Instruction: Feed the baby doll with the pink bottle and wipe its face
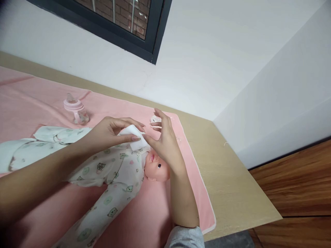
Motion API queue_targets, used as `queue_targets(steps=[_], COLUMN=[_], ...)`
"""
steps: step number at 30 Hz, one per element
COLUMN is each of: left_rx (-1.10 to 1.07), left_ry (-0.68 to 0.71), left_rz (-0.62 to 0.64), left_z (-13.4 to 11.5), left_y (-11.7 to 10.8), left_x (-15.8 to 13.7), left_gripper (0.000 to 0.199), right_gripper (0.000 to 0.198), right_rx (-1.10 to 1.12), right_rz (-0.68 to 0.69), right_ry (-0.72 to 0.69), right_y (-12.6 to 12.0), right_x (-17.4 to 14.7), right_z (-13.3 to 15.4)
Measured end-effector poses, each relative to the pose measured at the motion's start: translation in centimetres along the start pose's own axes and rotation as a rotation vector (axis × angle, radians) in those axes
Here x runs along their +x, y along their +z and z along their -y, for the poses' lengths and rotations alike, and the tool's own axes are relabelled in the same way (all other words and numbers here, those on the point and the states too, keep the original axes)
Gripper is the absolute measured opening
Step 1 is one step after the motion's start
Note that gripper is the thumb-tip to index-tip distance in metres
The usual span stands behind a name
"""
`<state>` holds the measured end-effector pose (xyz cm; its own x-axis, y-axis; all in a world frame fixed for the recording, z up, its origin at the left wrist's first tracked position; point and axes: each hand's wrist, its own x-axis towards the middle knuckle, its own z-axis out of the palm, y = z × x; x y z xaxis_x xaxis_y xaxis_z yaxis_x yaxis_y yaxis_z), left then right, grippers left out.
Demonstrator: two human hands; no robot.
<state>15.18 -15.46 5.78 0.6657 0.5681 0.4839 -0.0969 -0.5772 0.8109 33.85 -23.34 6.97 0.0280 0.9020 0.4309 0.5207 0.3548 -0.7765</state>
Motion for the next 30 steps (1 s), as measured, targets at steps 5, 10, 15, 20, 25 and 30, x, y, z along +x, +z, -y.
queue_targets(steps=[5,10,15,20,25,30], left_rx=[-0.042,0.228,0.380,0.481,0.520,0.592], left_ry=[-0.084,-0.097,-0.099,-0.025,0.027,0.141], left_rz=[0.039,0.312,0.406,0.347,0.343,0.358], left_z=[-0.3,0.4,0.6,0.4,1.9,2.9], left_y=[0.0,1.2,3.2,4.2,4.7,5.2], left_x=[0.0,-0.4,-1.0,-1.4,-1.4,-1.4], left_gripper=[0.023,0.034,0.023,0.022,0.019,0.018], right_gripper=[0.073,0.061,0.055,0.044,0.045,0.044], right_rx=[0.030,0.211,0.384,0.604,0.632,0.658], right_rz=[-0.014,0.112,0.145,0.167,0.158,0.166], right_ry=[0.034,0.135,0.352,0.374,0.401,0.401], right_y=[-2.8,-4.4,-2.0,0.3,0.1,-0.1], right_x=[1.5,3.5,3.3,2.3,2.2,2.1], right_z=[-2.5,-9.6,-16.5,-19.0,-19.3,-19.8])
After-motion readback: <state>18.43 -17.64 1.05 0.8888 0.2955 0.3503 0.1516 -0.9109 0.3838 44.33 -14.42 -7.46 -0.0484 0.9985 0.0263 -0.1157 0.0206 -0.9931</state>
